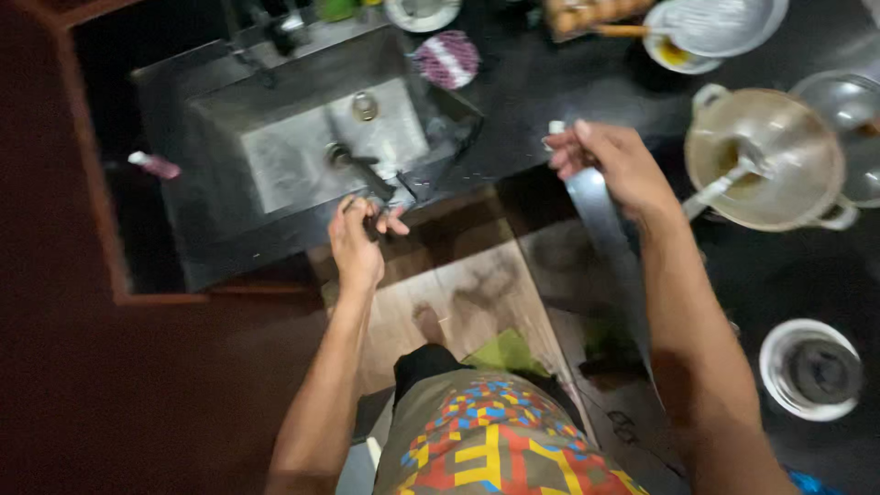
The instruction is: The person cleans a gas stove by wiping the surface with a cloth, spraying cleaner, and scrubbing the area. They remove the burner grate, wash it in the sink, and then place it back on the stove.
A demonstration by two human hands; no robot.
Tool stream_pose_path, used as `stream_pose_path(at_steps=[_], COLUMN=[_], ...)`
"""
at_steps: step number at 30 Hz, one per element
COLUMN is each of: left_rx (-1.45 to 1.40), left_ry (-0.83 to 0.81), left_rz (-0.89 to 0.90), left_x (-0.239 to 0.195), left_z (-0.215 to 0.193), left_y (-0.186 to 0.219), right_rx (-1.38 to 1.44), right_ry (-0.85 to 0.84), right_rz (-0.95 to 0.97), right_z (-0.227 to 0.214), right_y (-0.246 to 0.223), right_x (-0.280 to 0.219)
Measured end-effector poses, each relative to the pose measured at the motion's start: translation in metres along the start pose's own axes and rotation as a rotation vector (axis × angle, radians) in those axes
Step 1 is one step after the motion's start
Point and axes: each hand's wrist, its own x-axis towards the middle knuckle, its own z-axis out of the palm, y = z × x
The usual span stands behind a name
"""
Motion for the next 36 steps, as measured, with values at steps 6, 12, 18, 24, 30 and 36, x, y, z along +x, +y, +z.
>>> stream_pose_path(at_steps=[6, 12, 18, 24, 30, 36], left_rx=[0.643, 0.961, 0.943, 0.879, -0.567, -0.333], left_ry=[-0.028, -0.193, -0.223, 0.063, 0.199, 0.291], left_rz=[0.305, 0.655, 0.638, 0.526, -0.524, -0.661], left_x=[0.034, 0.062, 0.093, 0.108, 0.163, 0.216], left_z=[-0.041, -0.057, -0.057, -0.072, -0.131, -0.183], left_y=[0.067, 0.064, 0.044, 0.027, -0.01, -0.051], right_rx=[0.086, 0.316, 0.666, 0.875, 0.848, 0.574], right_ry=[-0.006, -0.037, 0.013, -0.15, -0.342, -0.28], right_rz=[0.172, 0.273, 0.291, 0.354, 0.45, 0.645], right_z=[0.069, 0.129, 0.174, 0.172, 0.186, 0.22], right_y=[0.058, 0.078, 0.081, 0.113, 0.163, 0.192], right_x=[0.013, 0.037, 0.109, 0.178, 0.234, 0.287])
